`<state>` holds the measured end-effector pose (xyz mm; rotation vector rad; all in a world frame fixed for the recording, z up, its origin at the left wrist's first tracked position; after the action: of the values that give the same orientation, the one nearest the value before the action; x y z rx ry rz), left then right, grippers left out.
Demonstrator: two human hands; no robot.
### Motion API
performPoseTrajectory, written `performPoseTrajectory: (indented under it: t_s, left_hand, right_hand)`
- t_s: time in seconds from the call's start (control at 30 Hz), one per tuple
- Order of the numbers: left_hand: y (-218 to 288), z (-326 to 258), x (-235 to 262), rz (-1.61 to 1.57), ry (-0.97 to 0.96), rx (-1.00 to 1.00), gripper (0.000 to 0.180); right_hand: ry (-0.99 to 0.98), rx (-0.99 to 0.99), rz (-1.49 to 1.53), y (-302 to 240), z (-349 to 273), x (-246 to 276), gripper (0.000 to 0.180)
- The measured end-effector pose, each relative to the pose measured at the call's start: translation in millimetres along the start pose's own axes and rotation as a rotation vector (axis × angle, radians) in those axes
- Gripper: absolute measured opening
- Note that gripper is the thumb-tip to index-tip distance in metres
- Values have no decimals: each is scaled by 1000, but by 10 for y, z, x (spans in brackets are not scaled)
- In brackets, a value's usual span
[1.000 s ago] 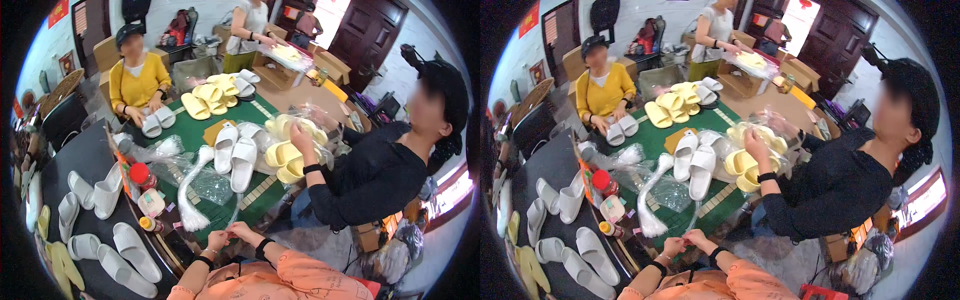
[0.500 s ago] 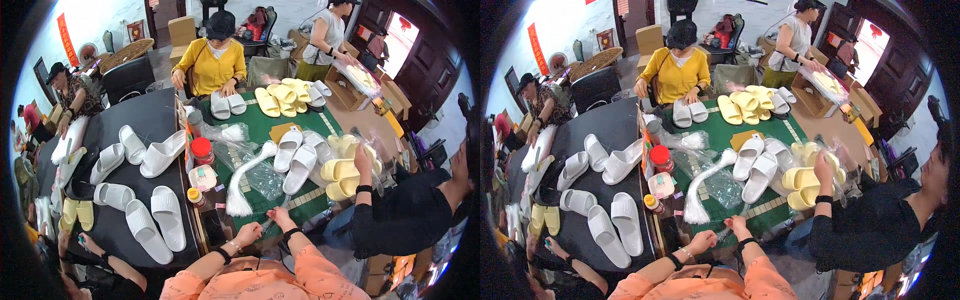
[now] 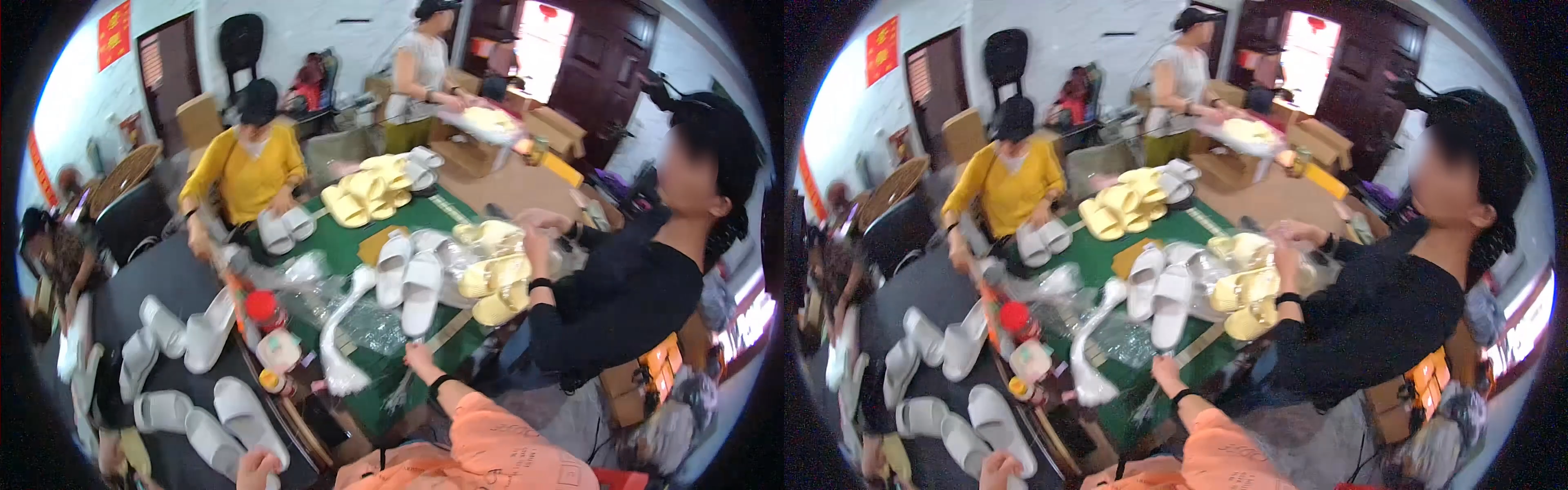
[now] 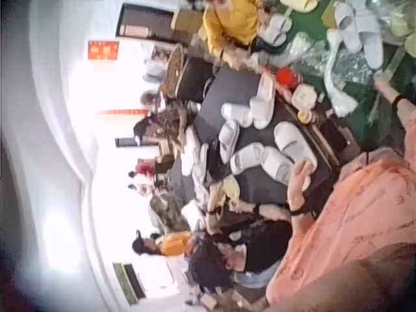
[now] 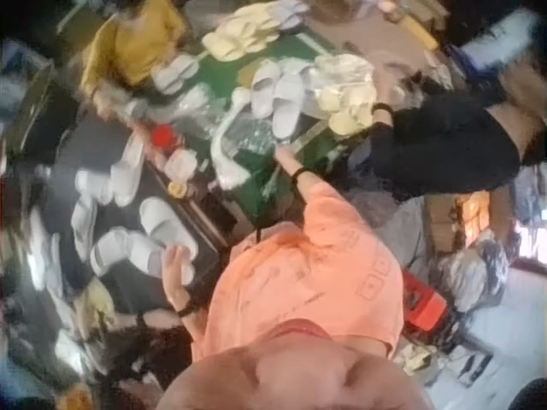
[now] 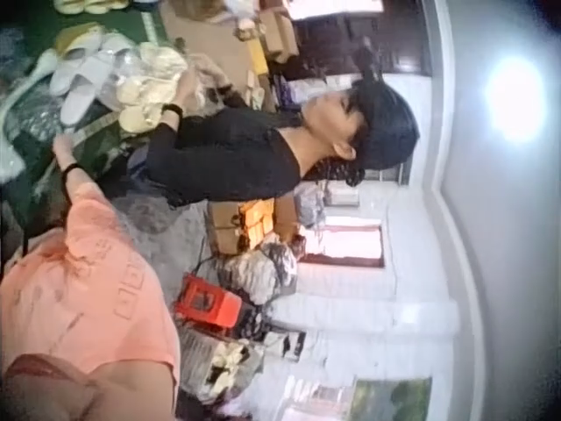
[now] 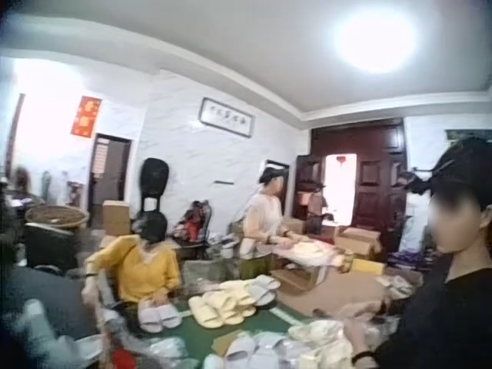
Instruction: Workers are cleaning, trimming, and assembling various pairs of sandals at a central workspace.
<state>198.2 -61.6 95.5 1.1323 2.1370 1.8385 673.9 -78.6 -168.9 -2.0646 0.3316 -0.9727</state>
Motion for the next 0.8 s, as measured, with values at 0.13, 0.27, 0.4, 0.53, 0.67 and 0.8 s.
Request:
performPoseTrajectory:
  t_s: [0.13, 0.27, 0.4, 0.53, 0.67, 0.8]
  left_hand:
    - [109, 143, -133, 151, -70, 136, 18]
    - [284, 245, -236, 157, -54, -120, 14]
    - [183, 39, 134, 320, 144, -119, 15]
    - [-266, -312, 488, 414, 296, -51, 13]
    - [-447, -402, 658, 315, 247, 113, 12]
    - [-619, -269, 1382, 576, 740, -173, 15]
  right_hand:
    - [-435, 328, 132, -1380, -1004, -459, 28]
    - [-1085, 789, -71, -2406, -3066, -1069, 27]
    - [-1486, 493, -213, -1982, -3729, -1575, 28]
    - [-1639, 2, -103, -1733, -3954, -1726, 28]
    - [-1693, 34, -111, -1707, -4116, -1901, 26]
    - [-1641, -41, -60, -1681, -4193, -2191, 20]
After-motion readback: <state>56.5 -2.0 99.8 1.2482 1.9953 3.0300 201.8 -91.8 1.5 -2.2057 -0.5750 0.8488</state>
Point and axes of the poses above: each hand's wrist, its own z-axis towards the middle knuckle, its own x-axis out of the back of the hand, y = z × x, the point moved 10 cm from there along z, towards the middle knuckle, and after that the axes turned 2 degrees about -x, right-handed, at the moved point
